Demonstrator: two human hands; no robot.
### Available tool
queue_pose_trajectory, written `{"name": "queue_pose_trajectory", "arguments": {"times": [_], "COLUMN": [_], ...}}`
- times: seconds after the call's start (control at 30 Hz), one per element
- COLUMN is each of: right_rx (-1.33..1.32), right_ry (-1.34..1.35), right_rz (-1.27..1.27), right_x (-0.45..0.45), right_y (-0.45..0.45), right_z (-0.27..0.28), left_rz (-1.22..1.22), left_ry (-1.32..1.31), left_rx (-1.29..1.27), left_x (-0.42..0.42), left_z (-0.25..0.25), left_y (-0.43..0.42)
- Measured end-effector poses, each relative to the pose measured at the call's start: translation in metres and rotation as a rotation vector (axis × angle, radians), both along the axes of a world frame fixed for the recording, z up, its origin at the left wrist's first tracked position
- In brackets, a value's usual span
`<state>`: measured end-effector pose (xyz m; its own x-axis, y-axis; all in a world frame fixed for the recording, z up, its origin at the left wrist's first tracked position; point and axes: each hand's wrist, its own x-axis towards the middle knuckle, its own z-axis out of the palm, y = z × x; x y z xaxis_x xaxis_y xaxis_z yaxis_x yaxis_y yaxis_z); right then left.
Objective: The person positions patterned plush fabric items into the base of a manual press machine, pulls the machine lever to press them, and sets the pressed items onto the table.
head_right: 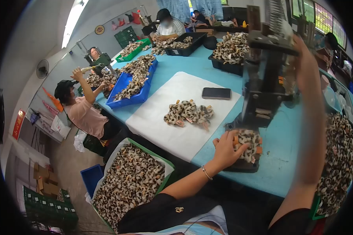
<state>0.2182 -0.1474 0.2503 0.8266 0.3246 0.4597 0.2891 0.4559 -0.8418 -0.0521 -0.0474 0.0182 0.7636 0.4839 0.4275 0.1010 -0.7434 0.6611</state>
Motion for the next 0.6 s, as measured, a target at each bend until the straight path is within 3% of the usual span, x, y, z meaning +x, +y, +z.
{"name": "queue_pose_trajectory", "arguments": {"times": [0.03, 0.07, 0.1, 0.13, 0.17, 0.2, 0.27, 0.3, 0.33, 0.4, 0.43, 0.5, 0.57, 0.6], "right_rx": [0.017, -0.033, 0.040, -0.099, -0.288, -0.450, -0.533, -0.521, -0.434, -0.398, -0.449, -0.386, -0.492, -0.544], "right_ry": [-0.095, -0.126, -0.139, -0.181, 0.016, 0.223, -0.047, 0.185, 0.217, 0.256, 0.271, -0.130, -0.234, -0.283], "right_rz": [-0.107, -0.366, -0.422, -0.439, -0.248, 0.006, 0.016, 0.066, 0.083, 0.093, 0.088, 0.052, 0.095, 0.138], "right_x": [-0.017, -0.063, -0.051, -0.050, -0.090, -0.122, -0.147, -0.182, -0.187, -0.194, -0.200, -0.213, -0.213, -0.213], "right_y": [-0.017, -0.024, -0.037, -0.048, -0.042, -0.048, -0.041, -0.034, -0.031, -0.029, -0.029, -0.033, -0.049, -0.056], "right_z": [-0.034, -0.059, -0.125, -0.203, -0.227, -0.243, -0.261, -0.229, -0.231, -0.238, -0.236, -0.227, -0.215, -0.211], "left_rz": [0.027, 0.023, 0.003, -0.014, -0.038, -0.139, -0.294, -0.375, -0.487, -0.640, -0.637, -0.585, -0.376, -0.265], "left_ry": [-0.002, 0.136, 0.113, 0.091, 0.089, 0.303, 0.267, 0.248, 0.092, 0.106, 0.077, 0.068, -0.053, -0.102], "left_rx": [0.050, 0.013, -0.001, -0.018, -0.041, -0.216, -0.633, -0.836, -1.085, -1.346, -1.347, -1.135, -0.731, -0.309], "left_x": [-0.001, -0.006, -0.001, 0.004, 0.005, 0.007, 0.003, 0.003, 0.000, -0.013, -0.024, -0.039, -0.035, -0.026], "left_z": [0.002, 0.013, 0.005, -0.010, -0.021, -0.004, -0.004, -0.004, -0.010, -0.018, -0.010, -0.006, -0.010, -0.025], "left_y": [-0.001, -0.001, 0.003, 0.005, 0.003, 0.004, 0.011, 0.016, 0.019, 0.037, 0.048, 0.080, 0.120, 0.149]}}
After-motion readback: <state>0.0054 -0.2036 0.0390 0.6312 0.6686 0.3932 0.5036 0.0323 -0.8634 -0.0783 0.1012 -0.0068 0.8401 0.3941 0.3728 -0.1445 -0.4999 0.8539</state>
